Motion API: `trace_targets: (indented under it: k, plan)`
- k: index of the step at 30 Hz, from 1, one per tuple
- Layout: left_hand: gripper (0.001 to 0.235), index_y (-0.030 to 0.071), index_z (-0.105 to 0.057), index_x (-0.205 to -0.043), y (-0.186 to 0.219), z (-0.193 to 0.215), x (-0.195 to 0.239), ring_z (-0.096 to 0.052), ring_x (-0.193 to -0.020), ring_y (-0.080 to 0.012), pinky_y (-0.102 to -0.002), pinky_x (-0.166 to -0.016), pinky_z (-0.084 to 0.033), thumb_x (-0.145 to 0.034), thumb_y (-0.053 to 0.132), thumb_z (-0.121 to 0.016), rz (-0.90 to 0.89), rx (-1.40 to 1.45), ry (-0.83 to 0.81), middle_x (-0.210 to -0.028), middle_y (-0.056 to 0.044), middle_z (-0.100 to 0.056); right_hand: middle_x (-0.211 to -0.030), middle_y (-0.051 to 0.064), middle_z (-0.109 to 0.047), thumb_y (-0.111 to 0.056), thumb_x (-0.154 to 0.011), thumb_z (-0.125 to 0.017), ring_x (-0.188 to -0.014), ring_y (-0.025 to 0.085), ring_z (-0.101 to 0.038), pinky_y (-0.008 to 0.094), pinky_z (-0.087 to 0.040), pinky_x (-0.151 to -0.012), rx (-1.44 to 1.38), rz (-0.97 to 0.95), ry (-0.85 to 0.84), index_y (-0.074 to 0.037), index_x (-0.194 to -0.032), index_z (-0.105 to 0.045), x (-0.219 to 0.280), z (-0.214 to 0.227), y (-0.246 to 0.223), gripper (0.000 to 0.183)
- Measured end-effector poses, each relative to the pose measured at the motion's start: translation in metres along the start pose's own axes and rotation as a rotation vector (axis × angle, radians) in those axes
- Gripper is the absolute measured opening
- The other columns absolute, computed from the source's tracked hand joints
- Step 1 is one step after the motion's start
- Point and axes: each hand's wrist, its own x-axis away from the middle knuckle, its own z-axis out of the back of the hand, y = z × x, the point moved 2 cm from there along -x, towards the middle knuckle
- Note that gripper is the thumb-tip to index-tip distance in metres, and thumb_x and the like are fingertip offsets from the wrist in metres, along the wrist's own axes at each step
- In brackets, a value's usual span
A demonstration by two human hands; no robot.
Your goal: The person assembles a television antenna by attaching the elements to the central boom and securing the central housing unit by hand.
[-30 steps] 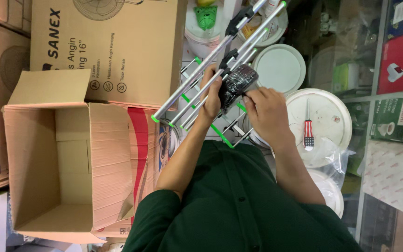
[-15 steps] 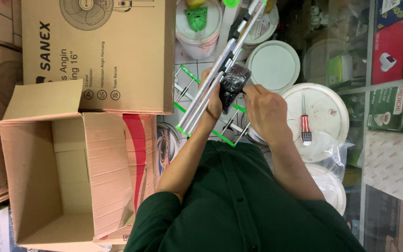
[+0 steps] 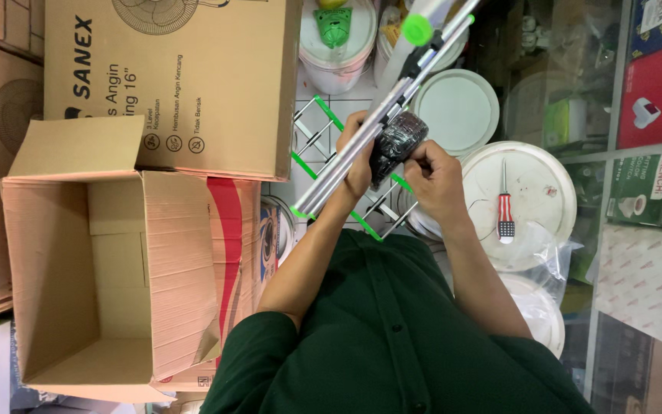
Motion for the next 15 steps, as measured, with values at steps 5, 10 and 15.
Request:
trace_targets:
  k: [5, 10, 15]
  plan:
    - [0.038, -0.002, -0.055, -0.130, 0.013, 0.001, -0.001, -0.055, -0.103, -0.0148, -0.029, -0.096, -0.046, -0.107, 0.028, -0.049, -0.043, 0.044, -0.067, -0.113, -0.008, -0.061, -0.076, -0.007, -0.056, 0.002, -0.095, -0.060, -0.064, -0.001, -0.043, 0.017, -0.035, -0.055, -0.162, -0.086, 0.008, -0.002, -0.092, -0.060, 0.001, -0.001, 0.017, 0.005]
    - [0.040, -0.001, -0.052, -0.133, 0.014, 0.000, 0.000, -0.056, -0.108, -0.0155, -0.030, -0.099, -0.046, -0.104, 0.027, -0.049, -0.048, 0.061, -0.122, -0.116, -0.009, -0.061, -0.076, -0.007, -0.056, 0.001, -0.096, -0.062, -0.064, -0.001, -0.043, 0.018, -0.034, -0.054, -0.266, -0.130, 0.020, -0.003, -0.092, -0.061, 0.001, 0.001, 0.027, 0.006]
    - [0.038, -0.002, -0.055, -0.133, -0.002, 0.007, -0.002, -0.055, -0.113, -0.0169, -0.031, -0.103, -0.043, -0.103, 0.020, -0.050, 0.007, -0.008, -0.081, -0.121, -0.011, -0.061, -0.087, -0.005, -0.060, -0.010, -0.102, -0.069, -0.075, 0.000, -0.050, 0.019, -0.043, -0.065, -0.106, -0.012, -0.094, -0.003, -0.103, -0.066, 0.001, 0.008, 0.011, 0.008]
